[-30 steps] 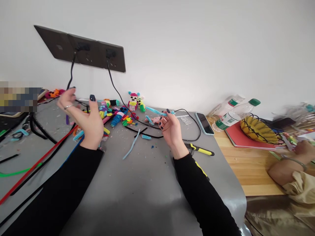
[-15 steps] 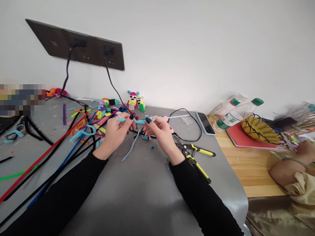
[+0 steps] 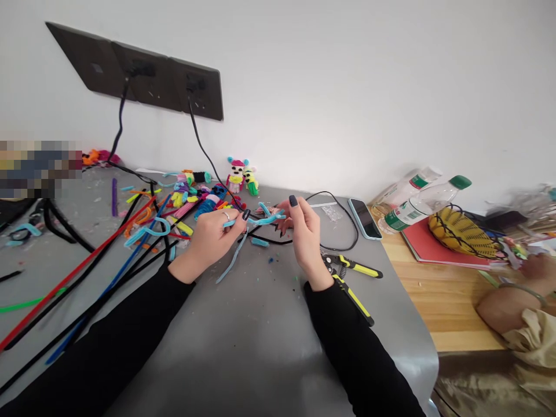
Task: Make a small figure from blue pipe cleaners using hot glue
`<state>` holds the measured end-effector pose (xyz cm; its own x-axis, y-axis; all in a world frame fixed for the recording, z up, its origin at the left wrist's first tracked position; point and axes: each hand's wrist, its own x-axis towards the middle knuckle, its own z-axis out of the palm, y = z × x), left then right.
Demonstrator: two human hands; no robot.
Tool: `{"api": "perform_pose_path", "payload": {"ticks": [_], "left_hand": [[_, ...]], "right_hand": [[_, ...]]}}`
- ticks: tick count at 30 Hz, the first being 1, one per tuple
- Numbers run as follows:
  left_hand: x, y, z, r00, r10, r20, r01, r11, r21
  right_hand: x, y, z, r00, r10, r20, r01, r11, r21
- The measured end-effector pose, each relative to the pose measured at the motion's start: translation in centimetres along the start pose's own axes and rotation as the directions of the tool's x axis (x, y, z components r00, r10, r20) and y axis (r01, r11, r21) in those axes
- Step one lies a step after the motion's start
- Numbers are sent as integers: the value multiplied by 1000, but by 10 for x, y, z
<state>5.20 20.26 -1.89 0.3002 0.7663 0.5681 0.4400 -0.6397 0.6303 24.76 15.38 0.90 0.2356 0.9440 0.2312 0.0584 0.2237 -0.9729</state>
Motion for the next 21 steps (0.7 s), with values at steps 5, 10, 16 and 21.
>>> {"api": "perform_pose_path", "payload": {"ticks": [5,10,16,21], "left_hand": [[3,0,-4,1000,6,-25,-5,1000,21],[5,6,-8,1000,-7,-9,6,998,-56],[5,12,-9,993,-115,-2,110,956,-273],[7,11,-11,988,-135,77,155,879,-451]], "right_hand": [[-2,1,2,985,-96,144,120,978,-171],[-3,6,7,995,-16,100,25,996,-83],[2,6,6,994,21,107,-32,994,105],[5,12,6,987,48,151,-80,974,211]]}}
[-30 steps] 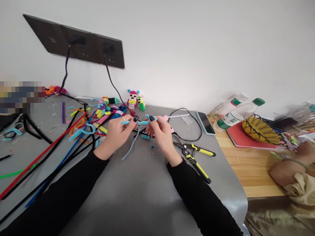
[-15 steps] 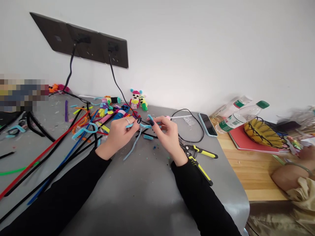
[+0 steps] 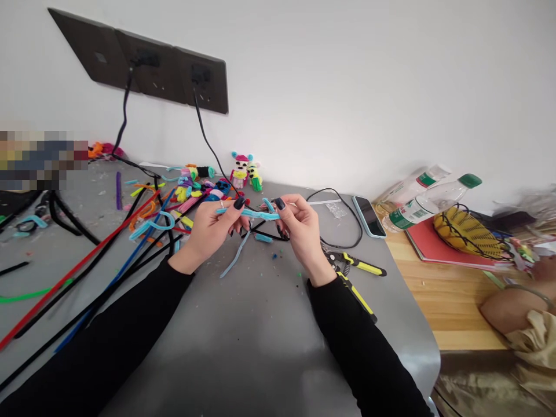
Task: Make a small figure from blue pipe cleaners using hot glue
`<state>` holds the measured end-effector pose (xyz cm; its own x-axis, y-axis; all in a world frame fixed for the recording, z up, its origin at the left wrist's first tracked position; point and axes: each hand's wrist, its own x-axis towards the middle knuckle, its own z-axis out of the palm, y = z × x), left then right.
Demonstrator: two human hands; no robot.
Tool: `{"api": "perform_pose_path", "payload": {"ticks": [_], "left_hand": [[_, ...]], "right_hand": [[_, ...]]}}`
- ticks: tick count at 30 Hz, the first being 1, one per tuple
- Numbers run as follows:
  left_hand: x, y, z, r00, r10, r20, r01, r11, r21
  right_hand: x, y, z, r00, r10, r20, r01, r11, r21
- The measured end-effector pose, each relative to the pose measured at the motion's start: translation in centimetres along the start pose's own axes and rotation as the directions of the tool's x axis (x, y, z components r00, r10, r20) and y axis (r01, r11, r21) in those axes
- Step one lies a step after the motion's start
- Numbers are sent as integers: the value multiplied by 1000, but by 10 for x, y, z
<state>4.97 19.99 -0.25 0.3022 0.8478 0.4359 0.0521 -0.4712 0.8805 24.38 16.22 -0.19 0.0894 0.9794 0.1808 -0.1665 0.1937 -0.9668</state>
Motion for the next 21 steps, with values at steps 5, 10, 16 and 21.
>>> {"api": "perform_pose_path", "payload": {"ticks": [5,10,16,21], "left_hand": [[-1,-6,0,998,-57,41,64,980,-191],[0,-3,5,996,-39,84,65,940,-334],[1,-6,3,988,-147,49,153,971,-183],[1,-12,3,970,-243,-28,238,964,-118]], "right_hand": [[2,3,0,998,60,28,-63,992,112],[4,4,1,995,97,6,-96,978,183],[7,7,-2,998,55,-2,-55,997,45],[4,9,-3,996,24,83,-18,997,-69]]}}
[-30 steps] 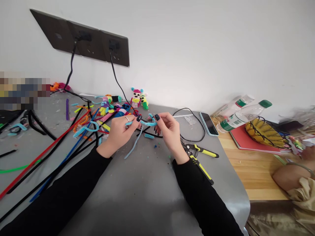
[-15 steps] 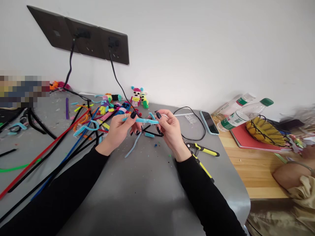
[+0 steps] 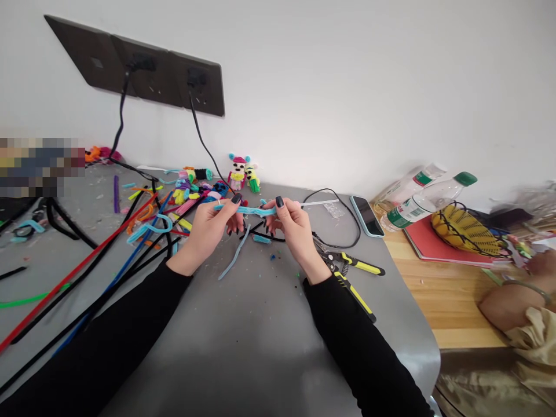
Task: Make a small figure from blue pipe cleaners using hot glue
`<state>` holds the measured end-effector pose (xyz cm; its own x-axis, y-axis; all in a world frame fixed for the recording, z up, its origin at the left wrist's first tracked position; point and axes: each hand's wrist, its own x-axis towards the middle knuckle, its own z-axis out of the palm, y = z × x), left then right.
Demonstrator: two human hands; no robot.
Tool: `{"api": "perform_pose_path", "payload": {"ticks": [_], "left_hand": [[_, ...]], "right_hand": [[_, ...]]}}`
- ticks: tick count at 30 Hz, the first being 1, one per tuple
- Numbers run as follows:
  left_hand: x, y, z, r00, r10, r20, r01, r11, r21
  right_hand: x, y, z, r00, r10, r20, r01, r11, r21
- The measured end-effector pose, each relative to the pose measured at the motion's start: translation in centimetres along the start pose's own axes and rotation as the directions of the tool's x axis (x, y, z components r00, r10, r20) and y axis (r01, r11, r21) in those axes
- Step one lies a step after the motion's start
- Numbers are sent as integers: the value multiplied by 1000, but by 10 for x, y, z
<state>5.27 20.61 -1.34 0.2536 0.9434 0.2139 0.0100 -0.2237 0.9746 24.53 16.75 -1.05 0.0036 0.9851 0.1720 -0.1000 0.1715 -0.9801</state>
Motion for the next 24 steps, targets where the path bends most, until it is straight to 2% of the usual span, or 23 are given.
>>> {"api": "perform_pose_path", "payload": {"ticks": [3,6,10,13,16,18,21,24], "left_hand": [[1,1,1,996,-51,-72,44,995,-91],[3,5,1,984,-125,-126,100,978,-185],[4,8,0,981,-162,-109,132,961,-245],[5,6,0,983,-166,-81,137,950,-281],[6,1,1,976,-176,-126,132,947,-292],[7,-1,1,974,-150,-171,103,961,-256],[7,-1,0,980,-14,-197,-2,997,-78],[5,1,-1,985,150,-84,-134,976,169]], "right_hand": [[-4,1,3,998,-67,-15,65,992,-106],[-6,1,5,983,-183,-28,170,952,-255],[-7,4,6,957,-287,32,277,882,-380],[-7,6,7,963,-269,-9,247,894,-373],[-7,5,7,974,-216,-63,190,941,-278],[-7,4,6,983,-171,-74,153,967,-206],[-6,3,6,988,-124,-91,109,983,-148],[-6,1,7,989,-115,-95,100,985,-143]]}}
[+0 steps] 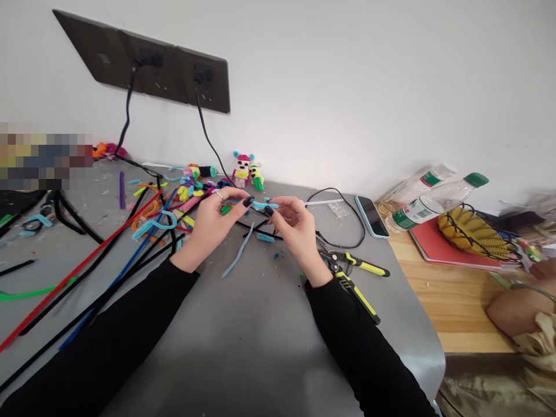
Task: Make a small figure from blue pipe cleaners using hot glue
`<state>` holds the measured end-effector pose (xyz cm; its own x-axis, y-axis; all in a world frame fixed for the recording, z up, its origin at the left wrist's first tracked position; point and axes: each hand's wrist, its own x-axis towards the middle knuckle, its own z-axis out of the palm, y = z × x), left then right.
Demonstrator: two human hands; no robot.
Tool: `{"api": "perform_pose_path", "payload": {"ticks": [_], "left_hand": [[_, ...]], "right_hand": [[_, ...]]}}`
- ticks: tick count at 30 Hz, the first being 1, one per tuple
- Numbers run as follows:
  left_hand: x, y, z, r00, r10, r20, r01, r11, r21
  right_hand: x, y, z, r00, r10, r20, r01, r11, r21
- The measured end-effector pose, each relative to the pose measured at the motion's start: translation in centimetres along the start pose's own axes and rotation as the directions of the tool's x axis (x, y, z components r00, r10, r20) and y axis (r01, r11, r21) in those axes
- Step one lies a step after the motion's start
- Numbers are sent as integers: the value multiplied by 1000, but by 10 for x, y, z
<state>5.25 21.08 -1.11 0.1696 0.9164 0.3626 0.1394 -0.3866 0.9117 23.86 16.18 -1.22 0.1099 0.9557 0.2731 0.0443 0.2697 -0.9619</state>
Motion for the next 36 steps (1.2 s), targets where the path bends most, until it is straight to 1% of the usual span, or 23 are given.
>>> {"api": "perform_pose_path", "payload": {"ticks": [2,4,6,9,14,21,26,29,32,36], "left_hand": [[-2,1,-1,994,56,91,-65,992,105],[-4,2,-1,989,57,136,-78,986,151],[-4,2,0,989,34,146,-56,987,151],[-5,6,0,986,0,167,-19,994,109],[-6,13,-1,973,8,229,-27,996,82],[-7,7,1,962,-46,269,33,998,55],[-7,9,3,948,-51,315,54,999,0],[-6,7,4,941,-33,338,44,999,-26],[-6,3,5,939,-22,343,22,1000,3],[-4,3,5,928,-42,369,30,999,38]], "right_hand": [[0,-1,0,1000,5,23,-5,1000,22],[1,-1,0,999,16,40,-19,997,70],[3,0,-1,998,37,51,-43,992,119],[5,1,-2,995,73,66,-84,982,171],[4,-1,-2,993,93,67,-105,970,218],[2,-4,0,992,100,75,-111,981,161],[1,-2,1,995,80,59,-89,982,166],[1,-1,0,994,86,64,-96,981,167],[2,-1,1,994,87,67,-95,986,137],[2,1,1,994,100,51,-106,984,140]]}}
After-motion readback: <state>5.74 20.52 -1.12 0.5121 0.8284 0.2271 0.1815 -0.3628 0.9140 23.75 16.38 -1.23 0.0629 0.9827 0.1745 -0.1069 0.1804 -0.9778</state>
